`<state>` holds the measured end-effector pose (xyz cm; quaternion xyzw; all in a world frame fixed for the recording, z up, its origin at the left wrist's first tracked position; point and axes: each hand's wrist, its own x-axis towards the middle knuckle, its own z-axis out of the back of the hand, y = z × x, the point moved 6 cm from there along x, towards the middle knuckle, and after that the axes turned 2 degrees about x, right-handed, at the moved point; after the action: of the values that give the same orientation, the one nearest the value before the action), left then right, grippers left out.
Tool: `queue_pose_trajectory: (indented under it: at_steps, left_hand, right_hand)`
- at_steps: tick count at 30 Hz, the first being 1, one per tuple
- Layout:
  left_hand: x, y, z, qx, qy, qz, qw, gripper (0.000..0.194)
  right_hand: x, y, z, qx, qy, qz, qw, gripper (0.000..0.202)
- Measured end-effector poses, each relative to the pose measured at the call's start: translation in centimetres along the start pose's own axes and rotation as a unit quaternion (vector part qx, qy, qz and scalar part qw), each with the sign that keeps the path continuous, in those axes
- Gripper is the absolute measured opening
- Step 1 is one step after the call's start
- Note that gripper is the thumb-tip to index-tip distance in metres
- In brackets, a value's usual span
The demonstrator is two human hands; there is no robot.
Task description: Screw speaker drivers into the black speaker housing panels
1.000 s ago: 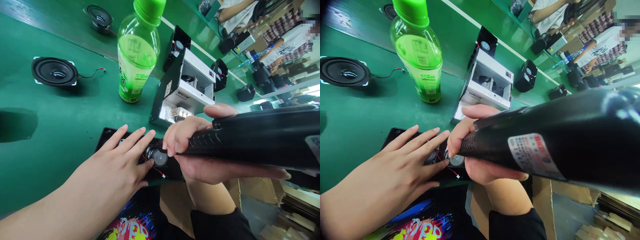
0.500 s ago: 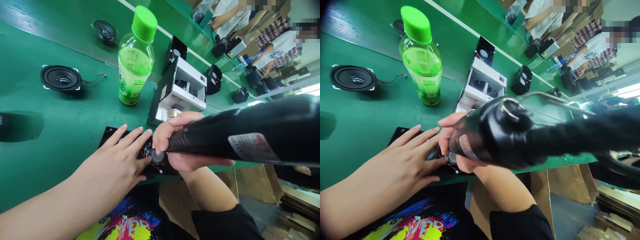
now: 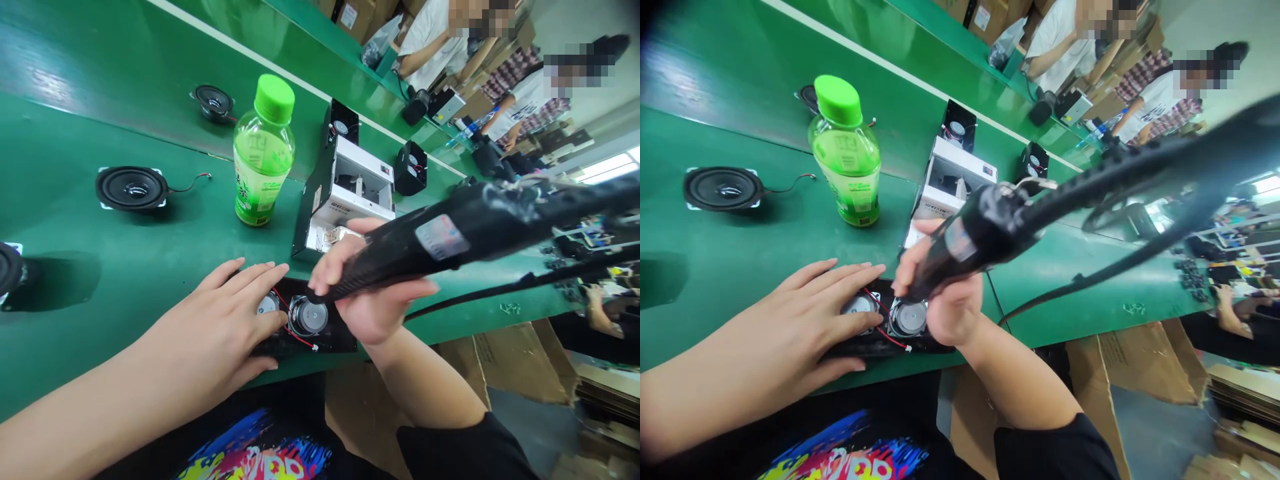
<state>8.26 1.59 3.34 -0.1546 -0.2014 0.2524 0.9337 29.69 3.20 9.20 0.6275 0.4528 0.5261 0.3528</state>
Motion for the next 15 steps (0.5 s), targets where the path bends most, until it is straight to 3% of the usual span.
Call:
queue_pose_trajectory:
  at_steps: [4, 6, 9, 12, 15]
  left_hand:
    - [-0.4, 0.3, -0.3, 0.003, -0.001, 0.009, 1.000, 0.042]
    - [-0.6, 0.4, -0.4, 0.007, 0.001, 0.008, 1.000, 0.042]
    - [-0.6, 0.2, -0.3, 0.017, -0.006, -0.007, 1.000, 0.040]
    - [-0.4, 0.0, 0.2, 0.022, -0.030, -0.004, 0.999, 0.039]
    - [-0.5, -0.1, 0.5, 0.014, -0.033, -0.011, 0.999, 0.049]
  right_hand:
    - [2.4, 6.0, 1.3, 0.014, -0.074, 0.091, 0.993, 0.064]
    - [3.8, 7.4, 1.7, -0.025, -0.096, 0.143, 0.985, 0.066]
    - [5.3, 7.0, 2.0, -0.057, -0.106, 0.195, 0.973, 0.077]
    - [6.2, 5.3, 1.8, -0.062, -0.077, 0.171, 0.980, 0.079]
    - [6.4, 4.7, 2.4, -0.056, -0.118, 0.140, 0.981, 0.080]
